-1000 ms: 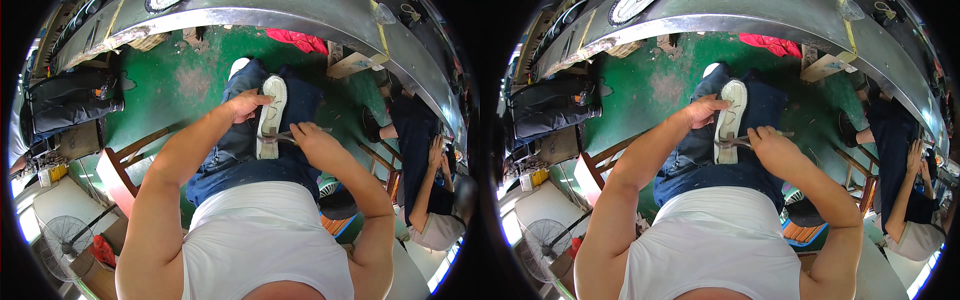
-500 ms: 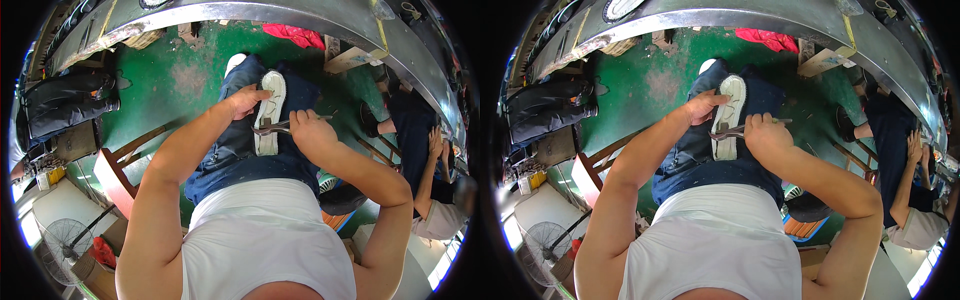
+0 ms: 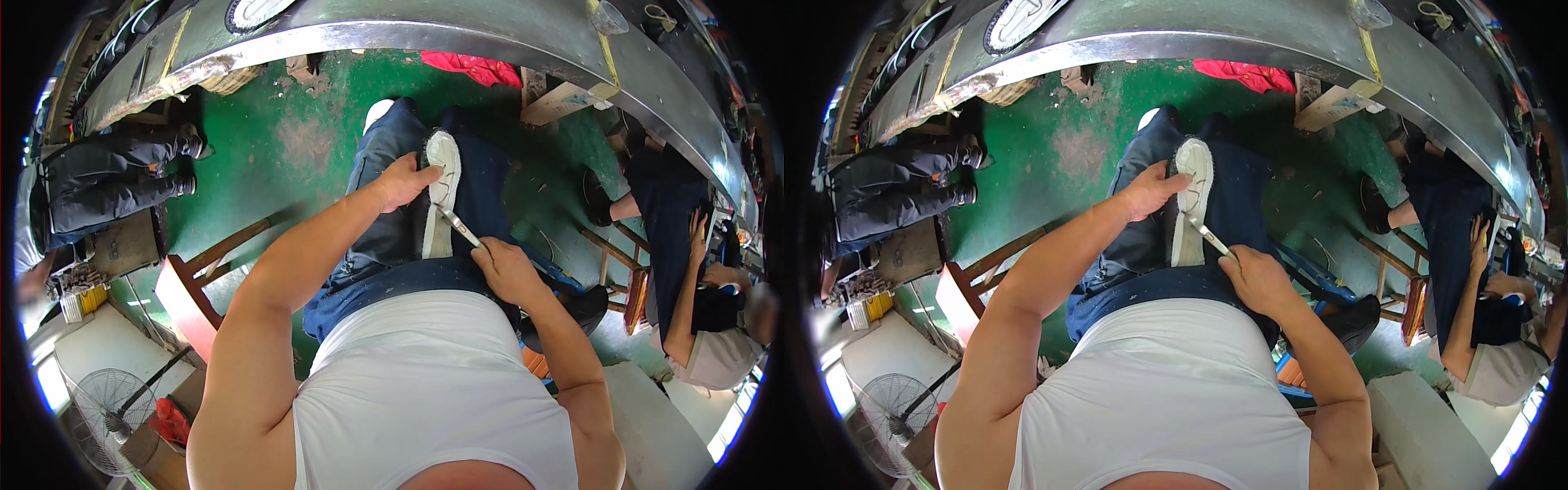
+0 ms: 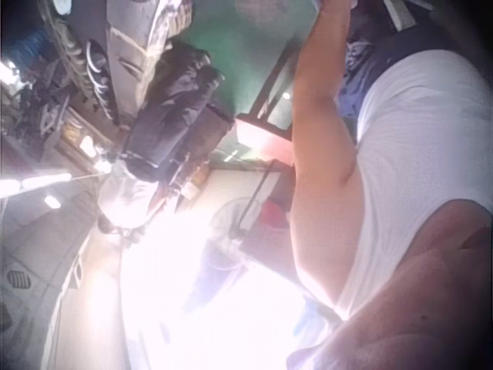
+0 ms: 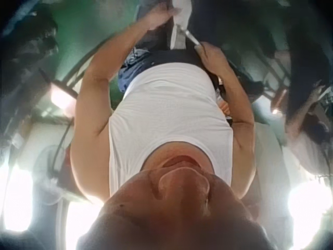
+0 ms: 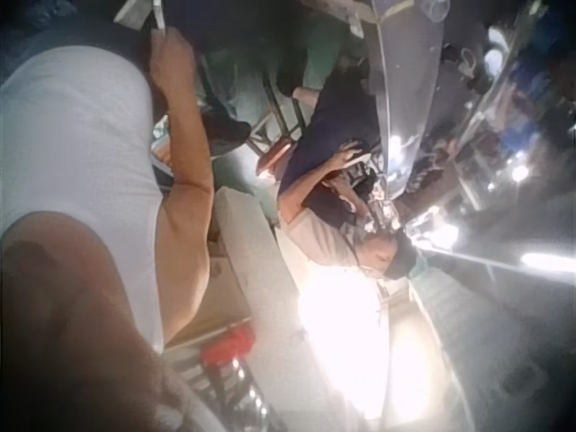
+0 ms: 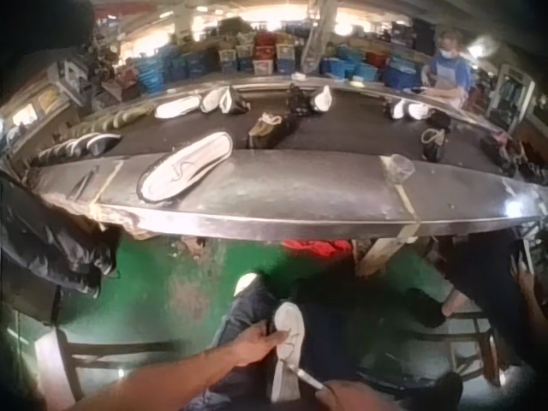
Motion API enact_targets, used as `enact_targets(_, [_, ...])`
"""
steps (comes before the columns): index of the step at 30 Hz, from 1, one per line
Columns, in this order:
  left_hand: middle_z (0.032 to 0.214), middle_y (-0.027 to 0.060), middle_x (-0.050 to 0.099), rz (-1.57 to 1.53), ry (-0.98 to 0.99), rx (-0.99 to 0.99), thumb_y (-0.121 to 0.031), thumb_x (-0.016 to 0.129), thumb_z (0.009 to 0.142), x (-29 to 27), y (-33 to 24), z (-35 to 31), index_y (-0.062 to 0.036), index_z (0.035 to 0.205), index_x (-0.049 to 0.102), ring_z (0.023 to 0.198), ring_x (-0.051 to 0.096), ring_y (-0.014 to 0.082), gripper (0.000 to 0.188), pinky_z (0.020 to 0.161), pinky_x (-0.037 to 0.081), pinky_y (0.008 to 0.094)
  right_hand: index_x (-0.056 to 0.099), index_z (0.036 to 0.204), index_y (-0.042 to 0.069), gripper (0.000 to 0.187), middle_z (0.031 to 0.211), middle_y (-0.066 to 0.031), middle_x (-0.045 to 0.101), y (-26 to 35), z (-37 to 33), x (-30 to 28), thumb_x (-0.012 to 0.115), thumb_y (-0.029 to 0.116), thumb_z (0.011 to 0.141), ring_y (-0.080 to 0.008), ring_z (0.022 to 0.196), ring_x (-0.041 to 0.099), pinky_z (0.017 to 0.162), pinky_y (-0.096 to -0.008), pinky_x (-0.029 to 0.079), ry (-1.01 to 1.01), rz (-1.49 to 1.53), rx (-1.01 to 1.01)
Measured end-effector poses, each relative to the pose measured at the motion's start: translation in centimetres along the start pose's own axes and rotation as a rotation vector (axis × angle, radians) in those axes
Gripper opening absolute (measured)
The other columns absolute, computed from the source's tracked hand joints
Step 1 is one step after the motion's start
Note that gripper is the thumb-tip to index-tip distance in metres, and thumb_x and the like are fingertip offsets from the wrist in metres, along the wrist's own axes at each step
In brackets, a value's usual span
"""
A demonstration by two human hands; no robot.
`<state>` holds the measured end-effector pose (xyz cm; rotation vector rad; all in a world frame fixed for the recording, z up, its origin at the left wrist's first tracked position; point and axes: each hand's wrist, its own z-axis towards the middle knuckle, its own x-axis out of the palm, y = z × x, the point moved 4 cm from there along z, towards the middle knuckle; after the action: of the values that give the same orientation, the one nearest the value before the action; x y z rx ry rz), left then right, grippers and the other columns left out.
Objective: Assembling shoes by pulling the upper material over the last and securing it using lasting pliers on a factory assembly line.
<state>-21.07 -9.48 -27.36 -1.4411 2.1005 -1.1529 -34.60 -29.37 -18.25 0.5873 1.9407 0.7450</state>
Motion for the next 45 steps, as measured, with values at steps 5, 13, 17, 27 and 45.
enact_targets(5, [0.138, 0.0084, 0.051, -0.112, -0.056, 0.132, -0.021, 0.062, 0.097, 2.3, 1.2, -3.5, -0.0051, 0.149, 0.03, 0.127, 0.046, 0.0176, 0.063, 0.111, 0.034, 0.0346, 0.063, 0.097, -0.003, 0.044, 0.084, -0.0236, 0.067, -1.8, 1.6, -0.3, 0.046, 0.037, 0.103, -0.0434, 0.082, 0.064, 0.075, -0.0472, 0.05, 0.245, 0.217, 0.225])
enact_targets(13, [0.138, 0.0113, 0.05, -0.286, -0.079, 0.062, -0.014, 0.063, 0.096, 2.3, 1.4, -3.5, -0.0046, 0.153, 0.021, 0.126, 0.048, 0.0201, 0.071, 0.109, 0.037, 0.0344, 0.059, 0.096, -0.001, 0.039, 0.092, -0.0237, 0.068, 1.3, -0.4, 0.3, 0.051, 0.037, 0.101, -0.0419, 0.085, 0.066, 0.075, -0.0504, 0.053, 0.144, -0.293, -0.047])
enact_targets(17, [0.137, 0.0133, 0.051, -0.089, -0.132, 0.221, -0.014, 0.06, 0.097, 2.4, 2.5, -3.3, -0.0028, 0.153, 0.017, 0.124, 0.05, 0.0207, 0.071, 0.107, 0.04, 0.0329, 0.061, 0.098, -0.002, 0.042, 0.092, -0.024, 0.067, 0.0, -1.9, 0.1, 0.05, 0.039, 0.101, -0.0424, 0.085, 0.066, 0.077, -0.0494, 0.052, 0.194, -0.175, 0.023])
enact_targets(27, [0.162, 0.0174, 0.011, -0.176, 0.11, 0.137, -0.022, 0.051, 0.103, 3.5, 6.0, -7.1, -0.0143, 0.153, -0.028, 0.147, 0.019, 0.0233, 0.093, 0.118, 0.018, 0.0295, 0.066, 0.09, -0.003, 0.046, 0.08, -0.0224, 0.066, -1.7, 0.1, -0.7, 0.048, 0.038, 0.102, -0.0402, 0.076, 0.064, 0.071, -0.0447, 0.049, 0.353, 0.003, 0.119])
enact_targets(45, [0.153, 0.004, 0.035, -0.666, 0.111, 0.076, -0.05, 0.039, 0.105, 3.3, 5.6, -7.6, -0.0301, 0.158, 0.015, 0.138, 0.037, 0.0237, 0.062, 0.116, 0.03, 0.0455, 0.061, 0.086, -0.004, 0.042, 0.078, -0.023, 0.067, 1.9, 2.8, -0.1, 0.056, 0.036, 0.098, -0.0431, 0.075, 0.065, 0.068, -0.0497, 0.051, 0.146, -0.135, -0.214])
